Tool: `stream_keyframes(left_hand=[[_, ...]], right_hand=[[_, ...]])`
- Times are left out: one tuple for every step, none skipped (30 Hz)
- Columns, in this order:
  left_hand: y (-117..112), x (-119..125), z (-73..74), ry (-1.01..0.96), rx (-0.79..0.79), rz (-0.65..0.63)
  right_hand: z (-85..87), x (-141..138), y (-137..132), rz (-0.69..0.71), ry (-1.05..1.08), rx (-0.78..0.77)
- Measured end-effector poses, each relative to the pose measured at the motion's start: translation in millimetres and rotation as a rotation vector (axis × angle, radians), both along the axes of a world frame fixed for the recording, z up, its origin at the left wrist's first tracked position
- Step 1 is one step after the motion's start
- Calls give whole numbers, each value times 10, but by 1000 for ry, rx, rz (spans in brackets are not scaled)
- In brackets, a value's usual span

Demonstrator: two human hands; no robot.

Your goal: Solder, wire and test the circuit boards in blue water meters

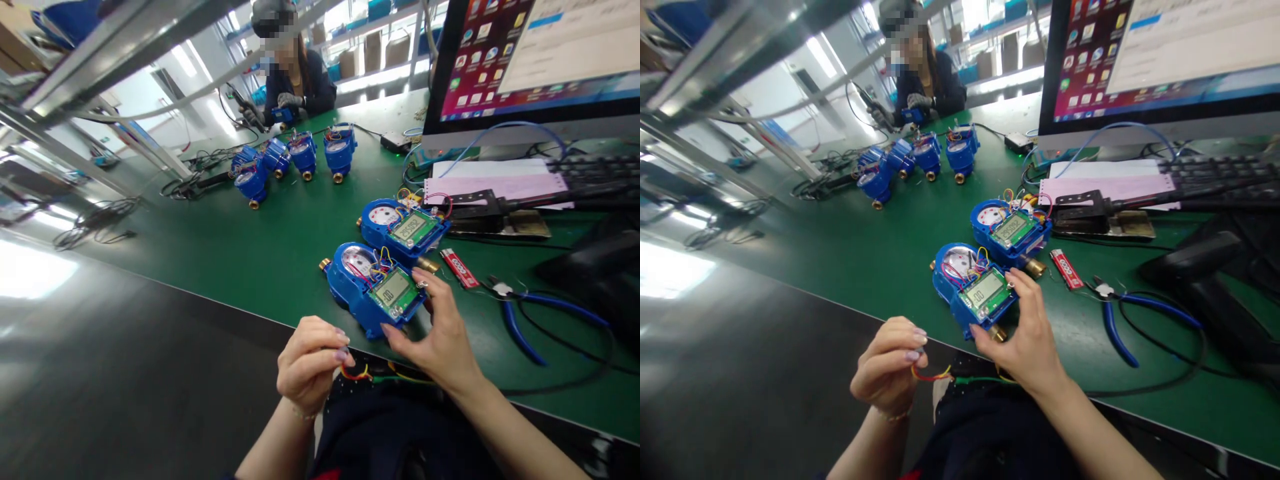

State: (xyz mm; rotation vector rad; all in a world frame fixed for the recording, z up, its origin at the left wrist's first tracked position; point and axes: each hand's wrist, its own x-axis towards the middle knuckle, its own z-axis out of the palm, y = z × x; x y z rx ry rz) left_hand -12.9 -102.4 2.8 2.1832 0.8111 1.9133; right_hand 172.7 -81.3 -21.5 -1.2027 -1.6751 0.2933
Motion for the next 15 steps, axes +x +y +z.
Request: stream_keyframes(left_hand=[[4,19,1,7,3,-11],[6,37,1,16,5,-17],[6,54,0,22,8,-19],[5,71,-2,20,11,-14],[2,85,-7,15,16,-7],[-1,97,-15,9,17,0],[-4,105,-24,9,18,9],[-9,107,-36,17,21,18],[-15,102,-49,35,26,25],[-24,92,-62,59,32,38],[-34,77,-76,88,41,56],[-47,58,-89,117,54,81],[-61,38,-103,140,66,111],[-75,18,-116,156,70,143],[-89,-1,-128,165,68,171]], right_hand=[[5,8,8,5,-1,3],[14,8,13,14,-4,11],[28,-1,13,27,-11,20],[44,-15,12,45,-22,29],[60,-33,9,71,-35,34],[75,-53,7,107,-51,37],[88,-72,6,152,-70,39],[98,-89,8,204,-90,42],[104,-101,13,255,-111,46],[107,-109,20,297,-129,51],[107,-113,29,325,-140,53],[106,-113,39,339,-143,50],[103,-110,48,343,-140,45],[99,-106,56,342,-133,38],[96,-101,61,343,-128,33]])
